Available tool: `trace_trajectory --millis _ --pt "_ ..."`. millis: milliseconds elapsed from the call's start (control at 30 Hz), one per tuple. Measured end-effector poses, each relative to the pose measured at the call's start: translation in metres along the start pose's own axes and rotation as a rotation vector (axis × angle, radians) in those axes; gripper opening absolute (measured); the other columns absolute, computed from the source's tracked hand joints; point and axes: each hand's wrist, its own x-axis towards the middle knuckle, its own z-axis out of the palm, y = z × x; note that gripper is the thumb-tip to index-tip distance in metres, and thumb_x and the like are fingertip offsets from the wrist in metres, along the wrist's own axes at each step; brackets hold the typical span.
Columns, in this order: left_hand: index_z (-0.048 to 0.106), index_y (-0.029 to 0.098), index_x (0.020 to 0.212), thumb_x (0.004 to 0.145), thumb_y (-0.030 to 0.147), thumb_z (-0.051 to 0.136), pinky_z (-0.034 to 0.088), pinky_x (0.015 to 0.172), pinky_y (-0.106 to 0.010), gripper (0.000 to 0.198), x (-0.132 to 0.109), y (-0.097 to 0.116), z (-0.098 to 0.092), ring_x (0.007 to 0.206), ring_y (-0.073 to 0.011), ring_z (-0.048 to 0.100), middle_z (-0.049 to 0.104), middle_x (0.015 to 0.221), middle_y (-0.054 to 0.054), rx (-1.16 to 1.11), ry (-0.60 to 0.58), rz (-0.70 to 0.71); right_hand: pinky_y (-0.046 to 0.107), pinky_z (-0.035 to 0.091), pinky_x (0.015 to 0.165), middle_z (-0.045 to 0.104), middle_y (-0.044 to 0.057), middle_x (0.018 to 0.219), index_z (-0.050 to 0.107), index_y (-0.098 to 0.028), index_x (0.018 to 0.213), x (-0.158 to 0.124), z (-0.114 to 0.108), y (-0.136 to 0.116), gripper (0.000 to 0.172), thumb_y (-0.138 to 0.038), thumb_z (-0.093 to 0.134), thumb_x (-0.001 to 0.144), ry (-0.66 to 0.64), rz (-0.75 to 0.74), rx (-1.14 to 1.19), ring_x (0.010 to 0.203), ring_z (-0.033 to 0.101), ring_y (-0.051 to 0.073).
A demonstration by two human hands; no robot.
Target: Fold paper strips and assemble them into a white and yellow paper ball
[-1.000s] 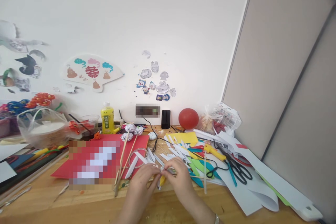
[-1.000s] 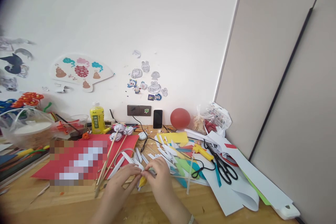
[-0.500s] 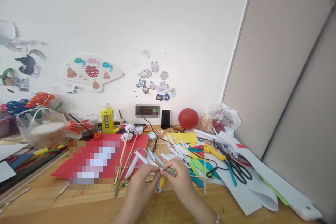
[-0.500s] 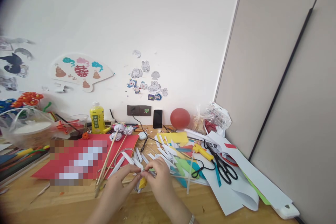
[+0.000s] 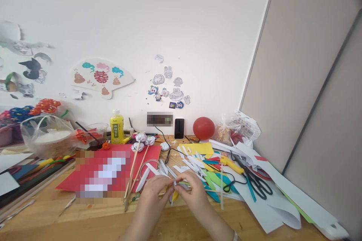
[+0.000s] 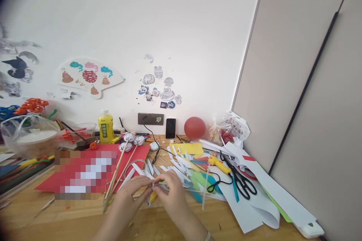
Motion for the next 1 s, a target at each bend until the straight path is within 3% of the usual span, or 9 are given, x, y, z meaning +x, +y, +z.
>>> trace_trajectory --millis 333,567,800,1000 --pt "0.063 0.022 0.075 0.076 0.027 0.054 0.048 0.068 -0.031 0.011 -0.005 0.002 0.002 0.073 -0.0214 0.062 0.069 0.075 -0.005 0.156 0.107 0.036 0.026 0.041 0.068 0.059 0.001 0.074 0.058 -0.02 0.073 -0.003 0.005 -0.008 0.011 -0.009 0.057 0.072 0.049 0.021 -0.051 0.075 0.053 0.016" --pt "0.061 0.021 0.074 0.077 0.023 0.051 0.046 0.065 -0.031 0.011 -0.006 0.005 0.0 0.071 -0.0207 0.06 0.066 0.071 -0.005 0.231 0.127 0.113 0.027 0.041 0.068 0.059 0.001 0.074 0.056 -0.02 0.071 -0.004 0.006 -0.006 0.007 -0.014 0.057 0.075 0.058 -0.021 -0.033 0.075 0.053 0.017" --pt "0.058 0.02 0.071 0.078 0.019 0.05 0.043 0.064 -0.031 0.011 -0.005 0.008 -0.003 0.069 -0.0204 0.058 0.064 0.071 -0.004 0.308 0.053 0.151 0.027 0.04 0.067 0.058 0.001 0.074 0.056 -0.02 0.072 -0.002 0.004 -0.003 0.008 -0.014 0.055 0.076 0.021 -0.046 -0.049 0.074 0.052 0.016" --pt "0.057 0.02 0.062 0.077 0.019 0.049 0.04 0.067 -0.033 0.017 0.0 0.011 -0.01 0.06 -0.0181 0.056 0.061 0.06 -0.001 0.439 -0.001 0.2 0.026 0.04 0.065 0.056 0.0 0.071 0.057 -0.021 0.07 -0.002 0.005 -0.003 0.009 -0.013 0.056 0.076 -0.03 -0.03 -0.077 0.072 0.051 0.016"
